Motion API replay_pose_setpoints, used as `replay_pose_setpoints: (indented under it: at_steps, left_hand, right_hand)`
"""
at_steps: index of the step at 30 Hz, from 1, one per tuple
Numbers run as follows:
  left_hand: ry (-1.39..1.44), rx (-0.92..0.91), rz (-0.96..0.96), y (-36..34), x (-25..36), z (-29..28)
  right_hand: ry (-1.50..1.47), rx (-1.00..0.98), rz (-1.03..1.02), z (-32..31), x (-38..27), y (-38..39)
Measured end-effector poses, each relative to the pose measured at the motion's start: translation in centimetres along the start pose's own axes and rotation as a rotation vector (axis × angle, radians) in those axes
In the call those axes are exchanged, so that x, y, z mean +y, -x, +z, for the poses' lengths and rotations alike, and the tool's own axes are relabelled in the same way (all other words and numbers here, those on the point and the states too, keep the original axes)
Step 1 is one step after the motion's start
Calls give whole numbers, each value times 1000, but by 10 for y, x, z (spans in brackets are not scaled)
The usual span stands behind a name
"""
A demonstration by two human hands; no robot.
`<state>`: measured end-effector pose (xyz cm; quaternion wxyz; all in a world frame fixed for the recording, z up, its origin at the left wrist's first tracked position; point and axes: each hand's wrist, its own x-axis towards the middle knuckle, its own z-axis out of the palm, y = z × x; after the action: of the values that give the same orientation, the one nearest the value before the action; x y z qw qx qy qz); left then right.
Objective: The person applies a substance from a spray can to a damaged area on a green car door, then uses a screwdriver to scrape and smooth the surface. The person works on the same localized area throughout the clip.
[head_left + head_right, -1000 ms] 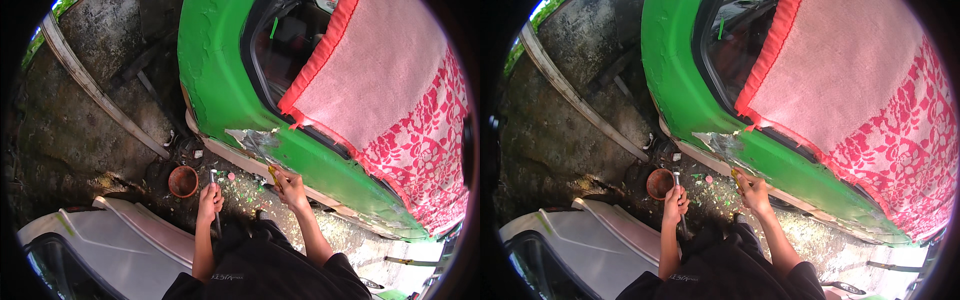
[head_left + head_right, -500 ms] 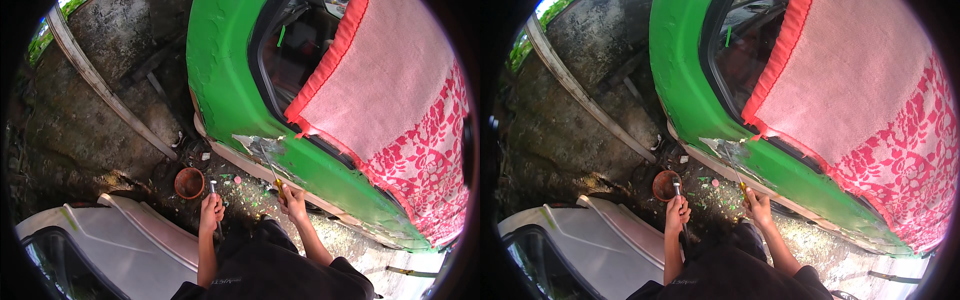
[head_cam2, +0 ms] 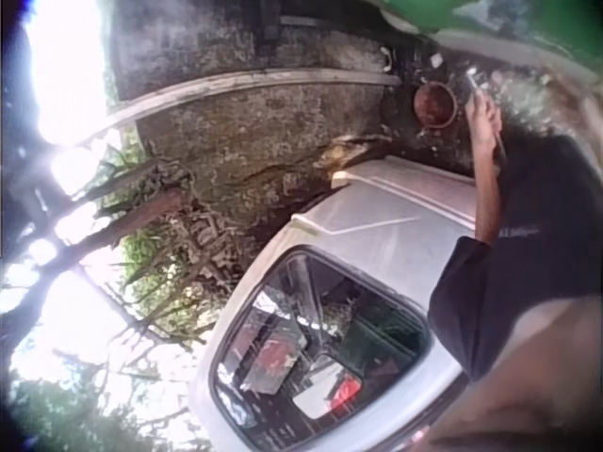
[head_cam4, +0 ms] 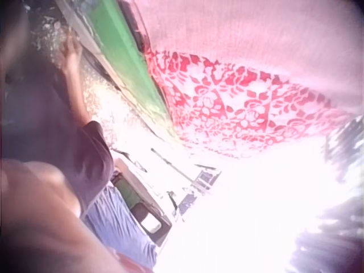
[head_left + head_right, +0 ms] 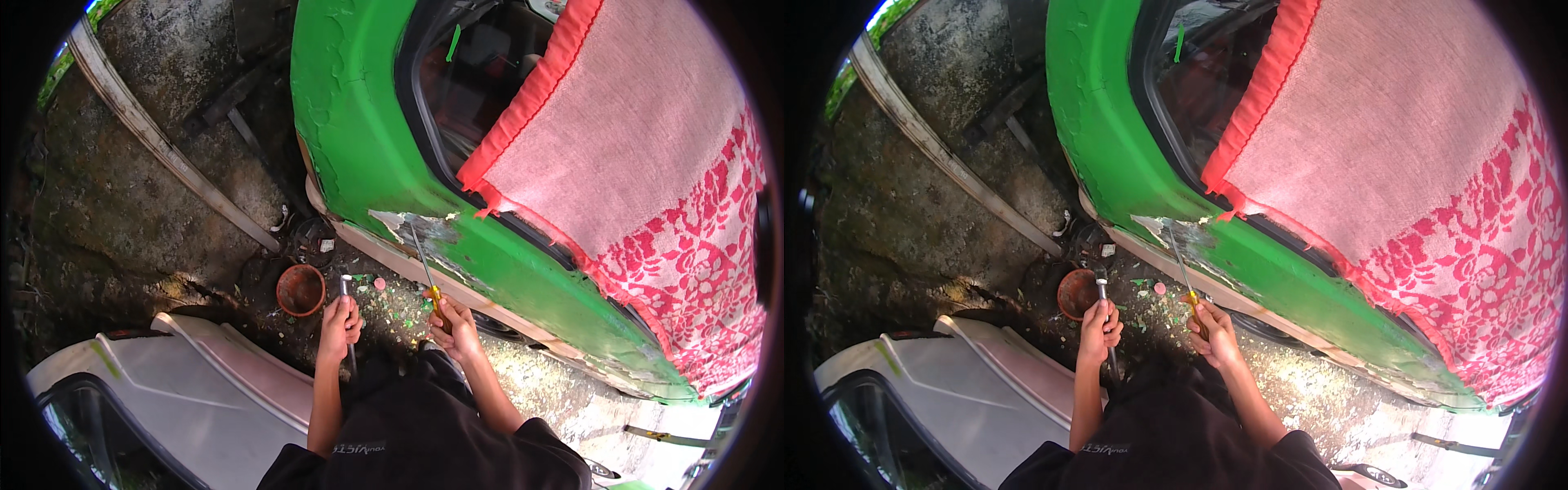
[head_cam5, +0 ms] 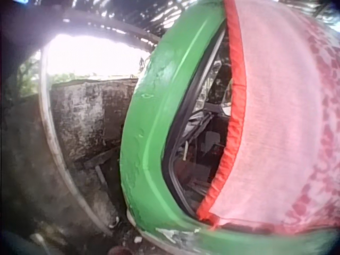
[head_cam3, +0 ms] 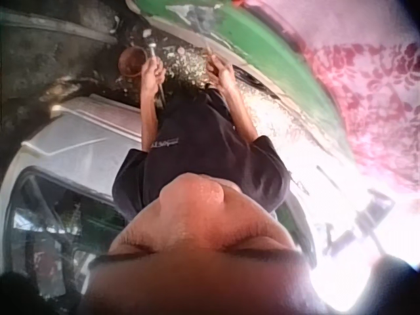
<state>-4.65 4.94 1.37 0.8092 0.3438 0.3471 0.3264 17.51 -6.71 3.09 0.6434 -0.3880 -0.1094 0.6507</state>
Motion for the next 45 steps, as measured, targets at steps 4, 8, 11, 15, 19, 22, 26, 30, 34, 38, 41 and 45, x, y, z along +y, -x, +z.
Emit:
replay_pose_setpoints:
  at_steps: [4, 8, 11, 15, 19, 22, 26, 30, 34, 38, 41, 45]
  left_hand:
    - [3, 15, -19, 4, -3, -5]
    - [8, 13, -4, 5, -3, -13]
    - [2, 15, 4, 2, -3, -15]
    - [-12, -14, -28, 7, 3, -15]
    - [-23, 2, -19, -1, 4, -11]
    - [-19, -28, -32, 1, 3, -6]
    - [-24, -13, -27, 5, -6, -6]
    - [-6, -6, -1, 10, -3, -5]
    - [-12, 27, -8, 10, -7, -6]
    - [22, 23, 22, 9, -8, -10]
    - [17, 19, -26, 14, -7, -7]
    - [11, 9, 10, 5, -5, 2]
  right_hand:
    - [182, 161, -37, 11, -1, -7]
    - [230, 265, -156, 13, 26, -17]
    - [241, 297, -178, 6, 18, -9]
    - [423, 274, -205, 11, 19, -19]
    - [322, 293, -219, 7, 12, -4]
    - [421, 274, -168, 7, -9, -5]
    - [424, 304, -192, 11, 19, -21]
    - [415, 277, -241, 2, -5, 1]
    - [532, 234, -295, 0, 7, -33]
    - [452, 239, -179, -3, -7, -14]
    - [525, 245, -134, 4, -19, -4]
    - [505, 244, -189, 0, -2, -25]
